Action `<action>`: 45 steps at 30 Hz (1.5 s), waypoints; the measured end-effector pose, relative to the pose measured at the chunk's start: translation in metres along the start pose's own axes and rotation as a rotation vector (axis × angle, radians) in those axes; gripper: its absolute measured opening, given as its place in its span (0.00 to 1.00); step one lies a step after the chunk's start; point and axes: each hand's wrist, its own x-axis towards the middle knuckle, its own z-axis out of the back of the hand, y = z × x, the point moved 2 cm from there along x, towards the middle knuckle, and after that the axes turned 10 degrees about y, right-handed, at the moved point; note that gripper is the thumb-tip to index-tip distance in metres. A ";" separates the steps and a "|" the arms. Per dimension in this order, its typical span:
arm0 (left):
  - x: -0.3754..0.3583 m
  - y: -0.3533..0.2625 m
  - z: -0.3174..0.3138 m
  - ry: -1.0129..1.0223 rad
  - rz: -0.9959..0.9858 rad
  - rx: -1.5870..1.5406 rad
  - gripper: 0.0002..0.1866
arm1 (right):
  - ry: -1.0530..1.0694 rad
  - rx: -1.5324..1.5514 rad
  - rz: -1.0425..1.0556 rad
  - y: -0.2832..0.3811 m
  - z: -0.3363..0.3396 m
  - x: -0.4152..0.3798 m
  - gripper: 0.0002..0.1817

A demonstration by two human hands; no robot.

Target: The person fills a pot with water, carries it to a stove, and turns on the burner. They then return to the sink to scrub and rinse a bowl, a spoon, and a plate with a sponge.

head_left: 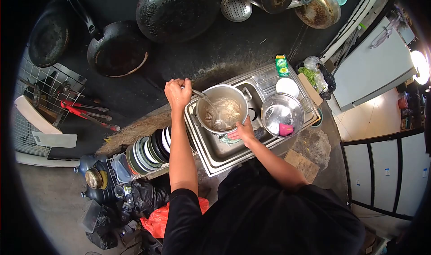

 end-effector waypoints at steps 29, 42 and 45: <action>-0.005 -0.011 -0.015 -0.026 -0.012 -0.005 0.10 | 0.016 0.006 0.108 -0.006 0.009 -0.001 0.37; -0.005 -0.010 -0.013 0.023 0.122 -0.179 0.13 | -0.027 0.046 0.021 -0.016 0.001 -0.010 0.32; -0.007 -0.010 -0.014 0.016 0.185 -0.215 0.10 | -0.027 0.048 0.042 -0.019 0.003 -0.007 0.32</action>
